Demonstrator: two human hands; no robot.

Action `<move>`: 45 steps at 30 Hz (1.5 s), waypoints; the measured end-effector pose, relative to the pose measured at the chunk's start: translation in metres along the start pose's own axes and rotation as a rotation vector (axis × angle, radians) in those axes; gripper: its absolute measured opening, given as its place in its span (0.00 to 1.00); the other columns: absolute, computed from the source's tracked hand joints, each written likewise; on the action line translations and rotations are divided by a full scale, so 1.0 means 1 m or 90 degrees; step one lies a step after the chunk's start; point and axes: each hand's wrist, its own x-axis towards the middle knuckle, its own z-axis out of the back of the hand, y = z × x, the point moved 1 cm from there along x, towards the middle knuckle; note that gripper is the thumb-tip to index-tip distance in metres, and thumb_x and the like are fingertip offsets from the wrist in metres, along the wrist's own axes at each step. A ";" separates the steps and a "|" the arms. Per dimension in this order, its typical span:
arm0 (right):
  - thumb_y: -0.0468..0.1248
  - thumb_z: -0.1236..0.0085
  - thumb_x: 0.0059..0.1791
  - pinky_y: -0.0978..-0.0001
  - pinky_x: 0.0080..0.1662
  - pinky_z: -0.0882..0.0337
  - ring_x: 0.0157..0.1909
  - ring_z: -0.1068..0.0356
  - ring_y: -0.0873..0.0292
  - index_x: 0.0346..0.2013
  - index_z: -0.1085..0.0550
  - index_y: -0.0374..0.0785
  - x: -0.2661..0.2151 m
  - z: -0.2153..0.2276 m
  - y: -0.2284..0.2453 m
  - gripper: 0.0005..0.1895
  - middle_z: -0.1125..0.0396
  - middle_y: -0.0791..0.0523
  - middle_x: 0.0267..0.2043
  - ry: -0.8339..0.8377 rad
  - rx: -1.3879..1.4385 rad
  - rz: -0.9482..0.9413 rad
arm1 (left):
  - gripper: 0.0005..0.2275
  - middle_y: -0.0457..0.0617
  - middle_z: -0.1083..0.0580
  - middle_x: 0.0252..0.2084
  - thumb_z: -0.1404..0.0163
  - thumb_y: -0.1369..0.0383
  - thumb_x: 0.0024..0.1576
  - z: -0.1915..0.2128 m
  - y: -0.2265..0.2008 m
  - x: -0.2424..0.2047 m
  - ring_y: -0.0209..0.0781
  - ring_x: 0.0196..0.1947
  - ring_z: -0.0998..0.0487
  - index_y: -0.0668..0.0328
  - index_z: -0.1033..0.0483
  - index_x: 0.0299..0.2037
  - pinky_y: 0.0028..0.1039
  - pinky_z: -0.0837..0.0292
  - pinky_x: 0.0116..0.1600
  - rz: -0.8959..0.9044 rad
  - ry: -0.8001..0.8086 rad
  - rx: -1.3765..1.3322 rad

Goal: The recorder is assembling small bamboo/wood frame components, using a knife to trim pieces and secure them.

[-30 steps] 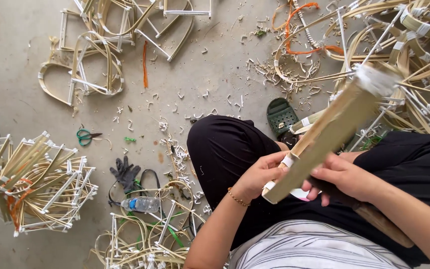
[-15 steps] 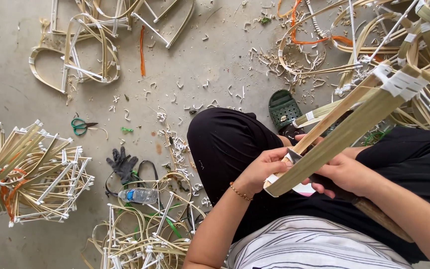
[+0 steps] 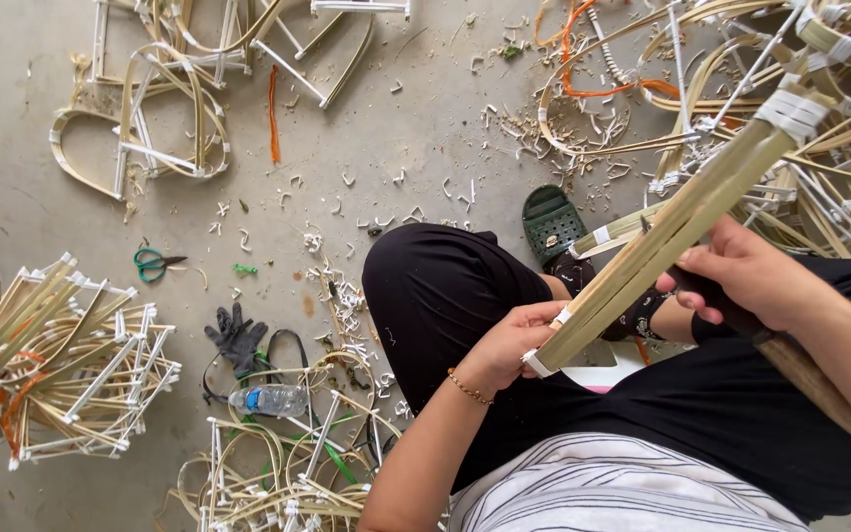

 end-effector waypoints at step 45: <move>0.40 0.52 0.53 0.71 0.17 0.33 0.20 0.34 0.60 0.72 0.49 0.48 -0.032 -0.122 -0.005 0.33 0.30 0.51 0.33 0.143 0.007 -0.188 | 0.17 0.42 0.26 0.27 0.52 0.75 0.60 0.001 -0.004 0.008 0.23 0.15 0.33 0.70 0.27 0.60 0.15 0.43 0.16 -0.023 -0.014 -0.040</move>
